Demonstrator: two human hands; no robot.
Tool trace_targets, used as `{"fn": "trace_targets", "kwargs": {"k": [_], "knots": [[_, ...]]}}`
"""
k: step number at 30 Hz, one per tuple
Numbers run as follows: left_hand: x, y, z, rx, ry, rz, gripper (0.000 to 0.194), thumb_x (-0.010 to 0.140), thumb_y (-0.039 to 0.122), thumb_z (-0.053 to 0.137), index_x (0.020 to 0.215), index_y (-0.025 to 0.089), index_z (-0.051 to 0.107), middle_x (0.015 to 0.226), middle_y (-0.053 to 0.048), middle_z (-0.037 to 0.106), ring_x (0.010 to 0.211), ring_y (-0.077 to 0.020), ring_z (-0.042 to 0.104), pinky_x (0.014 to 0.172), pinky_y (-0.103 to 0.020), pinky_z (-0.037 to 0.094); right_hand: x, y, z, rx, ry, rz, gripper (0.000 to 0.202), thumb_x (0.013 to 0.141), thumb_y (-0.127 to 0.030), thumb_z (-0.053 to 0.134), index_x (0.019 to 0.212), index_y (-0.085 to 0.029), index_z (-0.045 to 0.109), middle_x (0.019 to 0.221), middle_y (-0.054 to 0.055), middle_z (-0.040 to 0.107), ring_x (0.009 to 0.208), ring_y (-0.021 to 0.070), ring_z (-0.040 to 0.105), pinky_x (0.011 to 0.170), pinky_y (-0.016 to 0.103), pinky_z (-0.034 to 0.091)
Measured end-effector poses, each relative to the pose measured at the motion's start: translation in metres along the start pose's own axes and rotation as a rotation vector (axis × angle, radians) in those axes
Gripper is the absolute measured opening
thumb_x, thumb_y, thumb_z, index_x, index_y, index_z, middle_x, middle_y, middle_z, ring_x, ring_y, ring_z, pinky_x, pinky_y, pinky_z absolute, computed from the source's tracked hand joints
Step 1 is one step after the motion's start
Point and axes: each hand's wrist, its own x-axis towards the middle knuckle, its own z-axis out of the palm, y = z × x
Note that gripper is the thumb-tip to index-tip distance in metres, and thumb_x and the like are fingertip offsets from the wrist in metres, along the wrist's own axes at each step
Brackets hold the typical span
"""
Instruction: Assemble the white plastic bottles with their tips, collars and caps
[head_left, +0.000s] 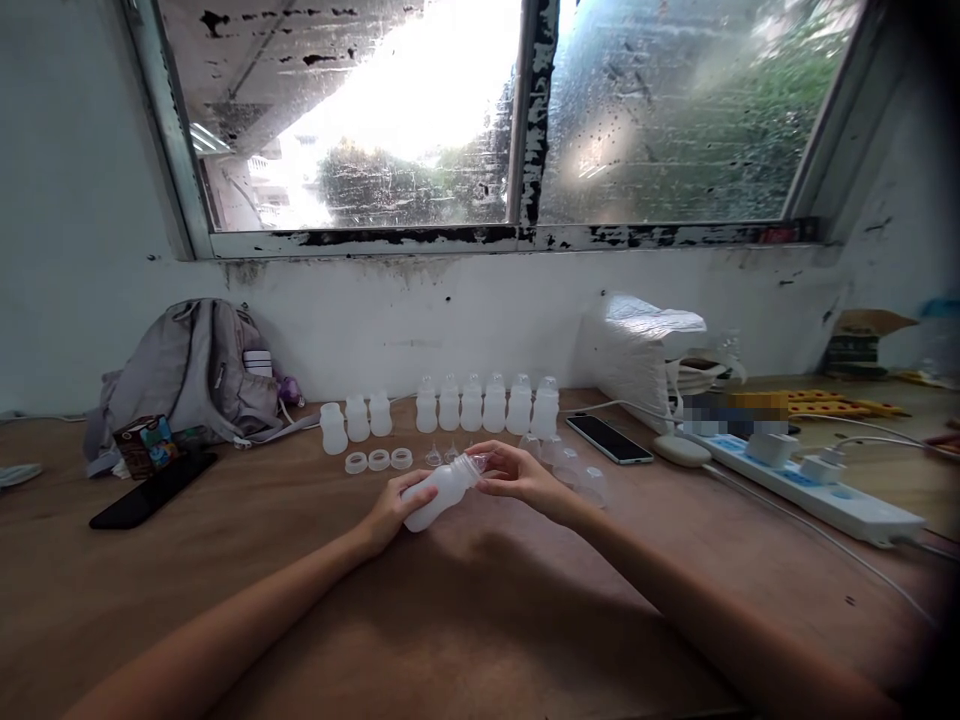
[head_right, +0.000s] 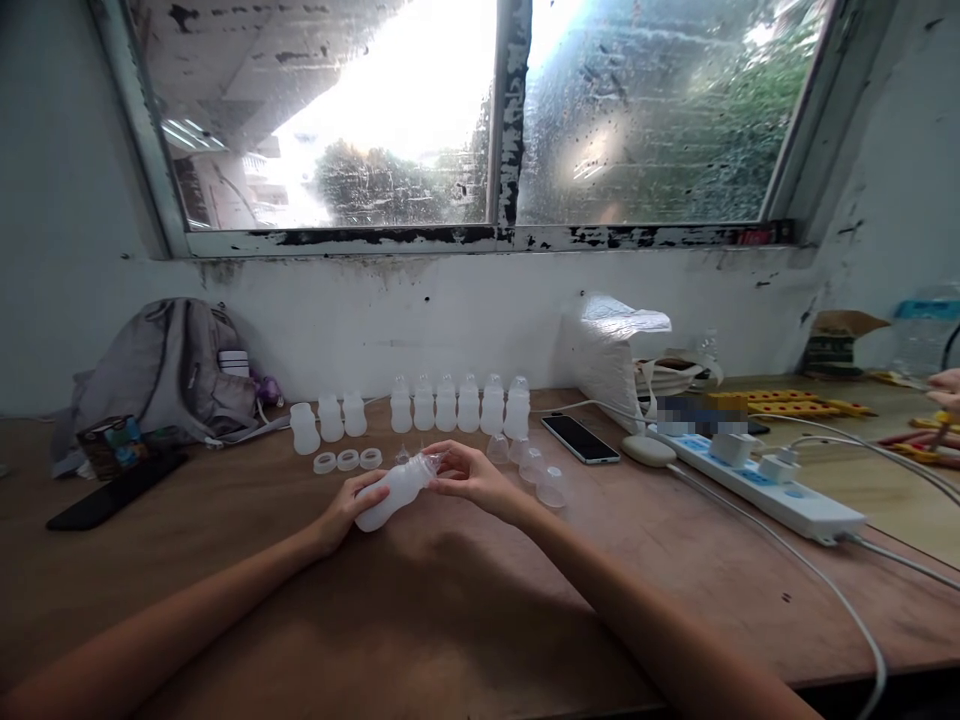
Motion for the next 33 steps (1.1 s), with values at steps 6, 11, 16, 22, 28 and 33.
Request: {"fn": "trace_targets", "kwargs": {"k": [6,11,16,22,28,33], "knots": [[0.001,-0.003,-0.002,0.012,0.011,-0.021,0.034,0.073,0.037,0.056,0.096,0.012,0.061,0.086,-0.006,0.061,0.076,-0.0166,0.052,0.063,-0.022,0.038,-0.002,-0.004,-0.006,-0.146,0.003,-0.002,0.032,0.075,-0.038,0.055,0.101,-0.019,0.057,0.094,0.005,0.057,0.078,0.014,0.054,0.066,0.026,0.045],[0.001,-0.005,-0.002,-0.002,0.008,-0.041,0.036,0.071,0.038,0.057,0.094,0.011,0.063,0.083,-0.006,0.061,0.072,-0.0157,0.053,0.06,-0.021,0.037,0.0,0.006,-0.011,-0.171,-0.016,0.012,0.033,0.072,-0.039,0.058,0.099,-0.018,0.056,0.079,0.003,0.058,0.064,0.0113,0.053,0.054,0.023,0.044],[0.001,-0.004,-0.002,-0.014,0.004,-0.071,0.036,0.071,0.038,0.057,0.093,0.01,0.062,0.083,-0.007,0.062,0.071,-0.0154,0.052,0.058,-0.02,0.037,0.001,0.011,-0.012,-0.112,0.019,0.003,0.037,0.067,-0.037,0.064,0.098,-0.019,0.052,0.086,0.003,0.056,0.061,0.0094,0.053,0.052,0.023,0.045],[0.001,-0.003,-0.002,-0.031,-0.011,-0.093,0.036,0.07,0.038,0.057,0.093,0.01,0.062,0.081,-0.006,0.062,0.069,-0.0156,0.053,0.057,-0.021,0.037,-0.001,0.009,-0.009,-0.183,0.036,0.017,0.033,0.069,-0.041,0.06,0.089,-0.015,0.055,0.07,0.001,0.057,0.054,0.0085,0.051,0.048,0.021,0.043],[0.0,-0.001,-0.002,0.015,-0.03,-0.098,0.037,0.07,0.038,0.057,0.094,0.01,0.063,0.083,-0.006,0.062,0.071,-0.0166,0.053,0.058,-0.022,0.037,-0.003,0.004,-0.011,-0.342,-0.042,0.185,0.042,0.078,-0.053,0.04,0.076,-0.013,0.055,0.066,0.003,0.058,0.04,0.0064,0.047,0.03,0.017,0.028],[-0.001,0.0,-0.002,0.059,-0.035,-0.082,0.037,0.069,0.039,0.057,0.092,0.011,0.064,0.081,-0.006,0.062,0.071,-0.0168,0.053,0.058,-0.022,0.037,-0.006,-0.002,-0.013,-0.315,-0.112,0.13,0.033,0.075,-0.046,0.051,0.087,-0.016,0.051,0.066,0.001,0.057,0.045,0.0073,0.049,0.034,0.016,0.032]]}}
